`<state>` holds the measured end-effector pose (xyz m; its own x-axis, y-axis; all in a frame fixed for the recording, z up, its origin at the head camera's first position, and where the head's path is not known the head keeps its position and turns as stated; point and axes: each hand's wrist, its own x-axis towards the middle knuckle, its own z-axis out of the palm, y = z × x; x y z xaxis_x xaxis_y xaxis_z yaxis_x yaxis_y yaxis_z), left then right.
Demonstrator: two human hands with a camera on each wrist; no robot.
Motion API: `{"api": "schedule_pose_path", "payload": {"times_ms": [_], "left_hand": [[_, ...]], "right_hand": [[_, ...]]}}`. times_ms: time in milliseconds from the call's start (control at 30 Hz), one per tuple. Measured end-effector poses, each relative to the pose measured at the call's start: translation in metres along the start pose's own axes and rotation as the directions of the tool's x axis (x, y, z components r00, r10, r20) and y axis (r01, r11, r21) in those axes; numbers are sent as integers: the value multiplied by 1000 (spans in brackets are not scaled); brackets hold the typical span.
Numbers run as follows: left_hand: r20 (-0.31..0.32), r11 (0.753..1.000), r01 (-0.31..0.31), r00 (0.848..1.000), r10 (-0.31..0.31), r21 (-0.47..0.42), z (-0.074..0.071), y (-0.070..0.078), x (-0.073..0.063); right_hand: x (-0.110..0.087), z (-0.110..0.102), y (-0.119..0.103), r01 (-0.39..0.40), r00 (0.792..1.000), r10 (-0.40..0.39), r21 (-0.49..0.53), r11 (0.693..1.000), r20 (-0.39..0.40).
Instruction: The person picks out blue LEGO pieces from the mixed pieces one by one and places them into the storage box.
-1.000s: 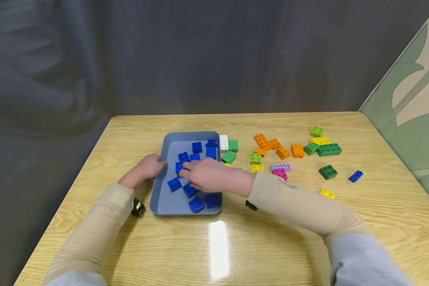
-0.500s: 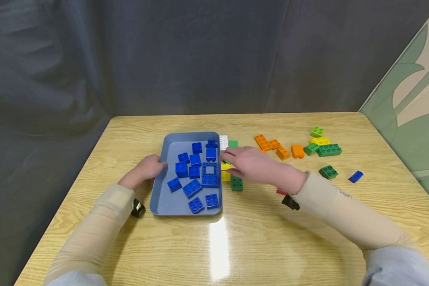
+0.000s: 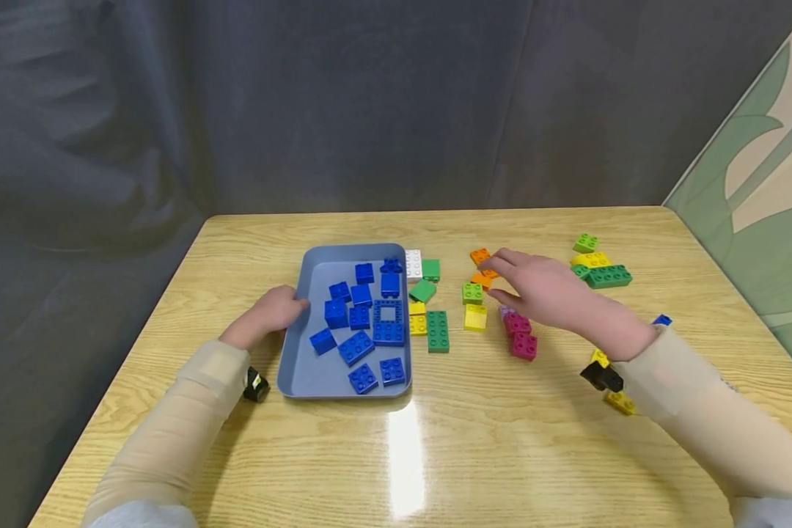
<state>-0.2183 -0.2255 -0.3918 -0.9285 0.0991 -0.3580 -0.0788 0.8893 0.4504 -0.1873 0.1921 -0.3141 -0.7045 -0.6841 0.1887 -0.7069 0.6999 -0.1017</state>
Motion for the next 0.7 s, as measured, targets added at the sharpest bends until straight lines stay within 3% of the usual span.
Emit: {"api": "schedule_pose_path", "payload": {"times_ms": [233, 533, 700], "left_hand": [[9, 1000, 1, 1000, -1, -3, 0, -1, -1], [14, 1000, 1, 1000, -1, -6, 1, -1, -1], [9, 1000, 2, 1000, -2, -3, 0, 0, 0]], "right_hand": [[-30, -6, 26, -149, 989, 149, -7, 989, 3], [-69, -8, 60, -316, 948, 316, 2, 949, 34], [-88, -12, 76, -408, 913, 407, 21, 913, 30]]}}
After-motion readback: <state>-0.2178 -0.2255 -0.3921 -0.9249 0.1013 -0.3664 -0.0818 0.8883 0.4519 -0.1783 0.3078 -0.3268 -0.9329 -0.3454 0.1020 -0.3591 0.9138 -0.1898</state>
